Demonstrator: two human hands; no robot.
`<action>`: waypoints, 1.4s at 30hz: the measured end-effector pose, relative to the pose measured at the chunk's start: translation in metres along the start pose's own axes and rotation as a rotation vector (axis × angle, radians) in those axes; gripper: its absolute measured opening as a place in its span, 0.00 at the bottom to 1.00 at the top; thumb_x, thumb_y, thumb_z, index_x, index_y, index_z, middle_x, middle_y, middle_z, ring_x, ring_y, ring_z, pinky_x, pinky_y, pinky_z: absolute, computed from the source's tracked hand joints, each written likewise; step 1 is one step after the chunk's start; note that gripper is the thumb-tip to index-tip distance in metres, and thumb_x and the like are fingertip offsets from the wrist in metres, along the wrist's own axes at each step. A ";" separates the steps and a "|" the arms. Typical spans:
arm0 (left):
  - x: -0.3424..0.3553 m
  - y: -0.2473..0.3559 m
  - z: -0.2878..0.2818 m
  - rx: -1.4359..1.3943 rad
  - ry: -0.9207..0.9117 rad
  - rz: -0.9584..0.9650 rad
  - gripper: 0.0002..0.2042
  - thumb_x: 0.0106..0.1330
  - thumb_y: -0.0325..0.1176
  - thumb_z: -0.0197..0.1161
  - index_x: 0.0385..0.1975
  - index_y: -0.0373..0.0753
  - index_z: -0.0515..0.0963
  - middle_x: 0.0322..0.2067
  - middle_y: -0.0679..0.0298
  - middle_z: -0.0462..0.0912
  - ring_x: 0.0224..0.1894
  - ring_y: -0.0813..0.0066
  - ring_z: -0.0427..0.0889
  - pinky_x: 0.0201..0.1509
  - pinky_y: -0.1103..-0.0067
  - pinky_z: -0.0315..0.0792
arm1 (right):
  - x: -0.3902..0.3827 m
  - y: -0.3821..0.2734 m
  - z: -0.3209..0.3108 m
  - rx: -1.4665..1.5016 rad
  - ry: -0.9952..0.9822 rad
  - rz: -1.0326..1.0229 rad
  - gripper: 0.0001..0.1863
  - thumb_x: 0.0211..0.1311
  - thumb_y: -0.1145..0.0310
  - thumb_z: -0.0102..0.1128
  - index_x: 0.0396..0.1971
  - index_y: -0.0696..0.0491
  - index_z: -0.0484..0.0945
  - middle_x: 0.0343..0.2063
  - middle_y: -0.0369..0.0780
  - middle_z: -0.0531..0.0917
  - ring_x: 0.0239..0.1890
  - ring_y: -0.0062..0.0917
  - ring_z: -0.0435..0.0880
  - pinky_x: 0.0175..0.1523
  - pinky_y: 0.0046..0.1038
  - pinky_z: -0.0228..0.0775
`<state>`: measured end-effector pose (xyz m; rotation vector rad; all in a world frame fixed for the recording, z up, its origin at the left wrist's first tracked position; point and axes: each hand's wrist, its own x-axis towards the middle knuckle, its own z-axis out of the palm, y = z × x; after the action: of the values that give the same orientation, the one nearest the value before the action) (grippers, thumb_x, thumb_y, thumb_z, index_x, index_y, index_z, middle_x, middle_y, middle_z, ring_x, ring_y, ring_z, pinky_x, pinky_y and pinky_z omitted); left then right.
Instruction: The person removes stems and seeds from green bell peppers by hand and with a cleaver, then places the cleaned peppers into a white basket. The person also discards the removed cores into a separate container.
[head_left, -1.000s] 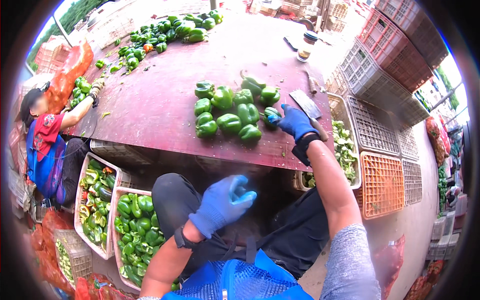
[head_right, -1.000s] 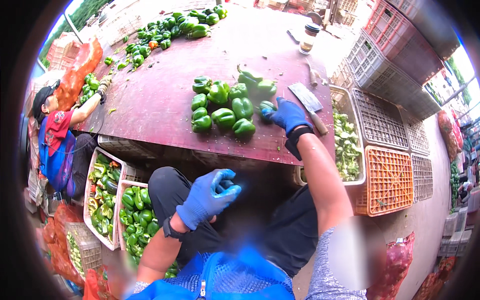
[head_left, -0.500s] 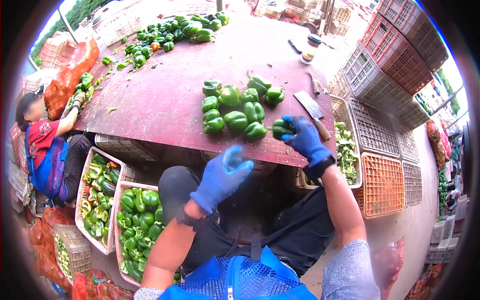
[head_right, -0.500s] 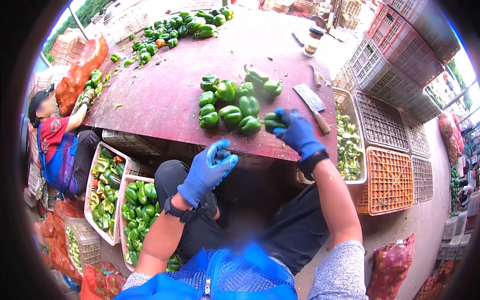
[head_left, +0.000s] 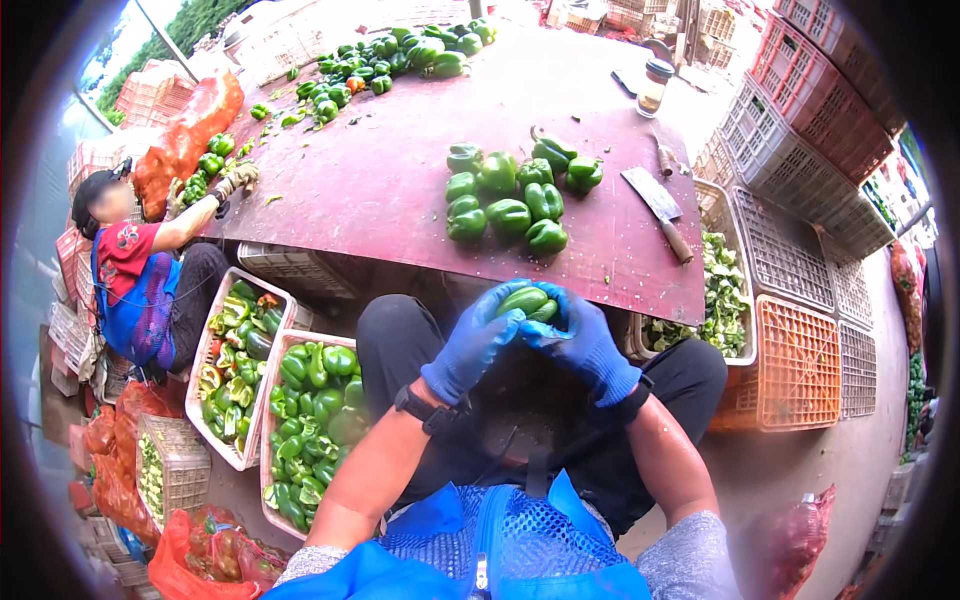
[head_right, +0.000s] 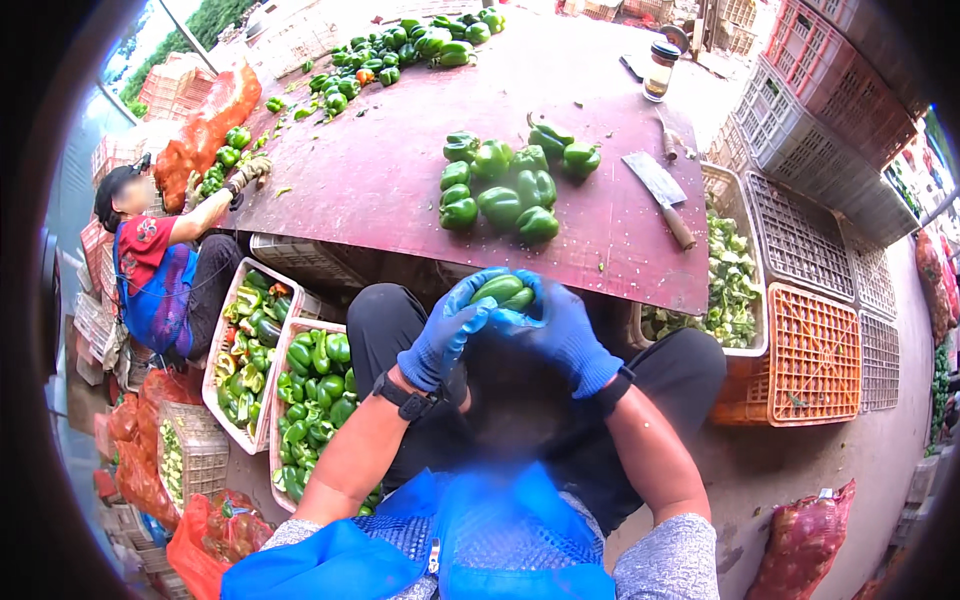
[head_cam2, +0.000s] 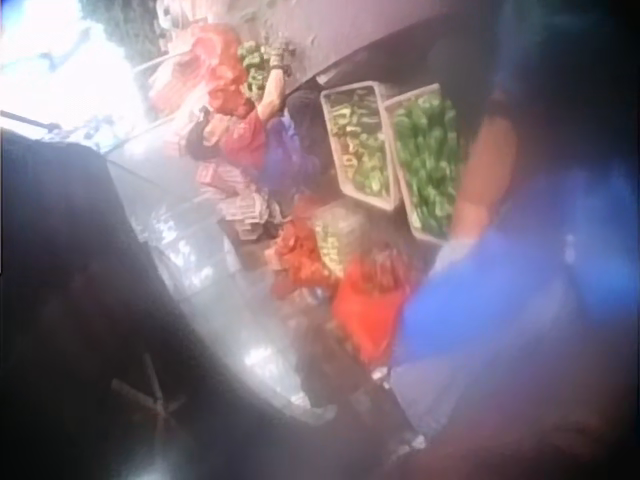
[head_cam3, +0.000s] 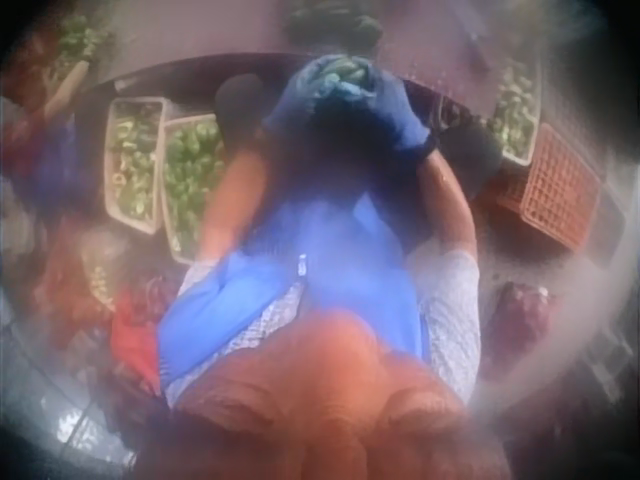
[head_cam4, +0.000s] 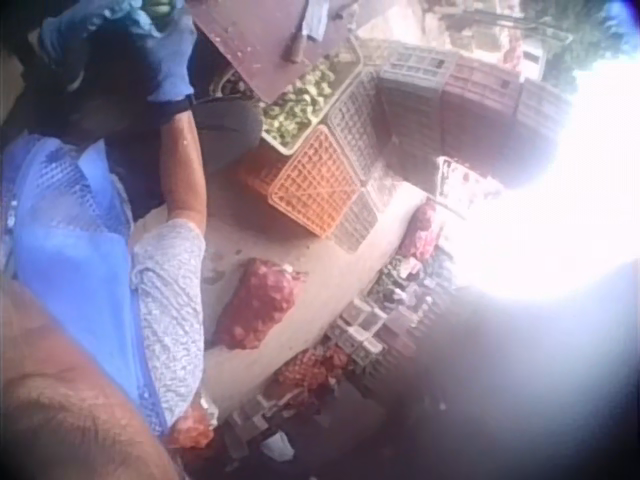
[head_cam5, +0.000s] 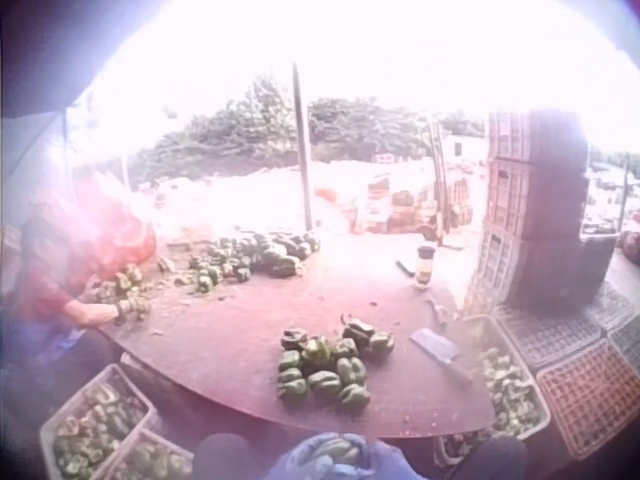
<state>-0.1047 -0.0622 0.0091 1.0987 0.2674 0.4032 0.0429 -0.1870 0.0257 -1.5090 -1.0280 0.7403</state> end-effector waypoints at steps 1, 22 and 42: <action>-0.002 -0.004 -0.001 -0.037 -0.015 0.030 0.26 0.73 0.35 0.62 0.66 0.30 0.66 0.58 0.57 0.78 0.60 0.69 0.79 0.65 0.74 0.72 | -0.001 0.000 0.005 0.059 -0.004 -0.015 0.31 0.57 0.64 0.76 0.59 0.60 0.76 0.44 0.42 0.86 0.44 0.22 0.85 0.52 0.28 0.79; -0.015 -0.018 -0.005 -0.122 0.185 -0.253 0.17 0.71 0.39 0.62 0.51 0.33 0.75 0.42 0.56 0.83 0.42 0.65 0.87 0.49 0.69 0.85 | -0.003 0.031 0.023 -0.588 0.010 -0.351 0.46 0.51 0.52 0.77 0.69 0.48 0.67 0.52 0.50 0.79 0.49 0.46 0.84 0.49 0.43 0.80; -0.023 -0.039 -0.032 -0.280 0.089 -0.273 0.09 0.78 0.39 0.54 0.45 0.42 0.77 0.33 0.71 0.81 0.34 0.80 0.81 0.42 0.79 0.77 | 0.006 0.028 0.026 -0.750 -0.062 -0.474 0.25 0.59 0.56 0.67 0.52 0.53 0.75 0.35 0.45 0.83 0.36 0.42 0.85 0.37 0.42 0.78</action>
<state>-0.1309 -0.0619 -0.0399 0.7583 0.4210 0.2360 0.0286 -0.1707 -0.0060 -1.7491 -1.7535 0.0452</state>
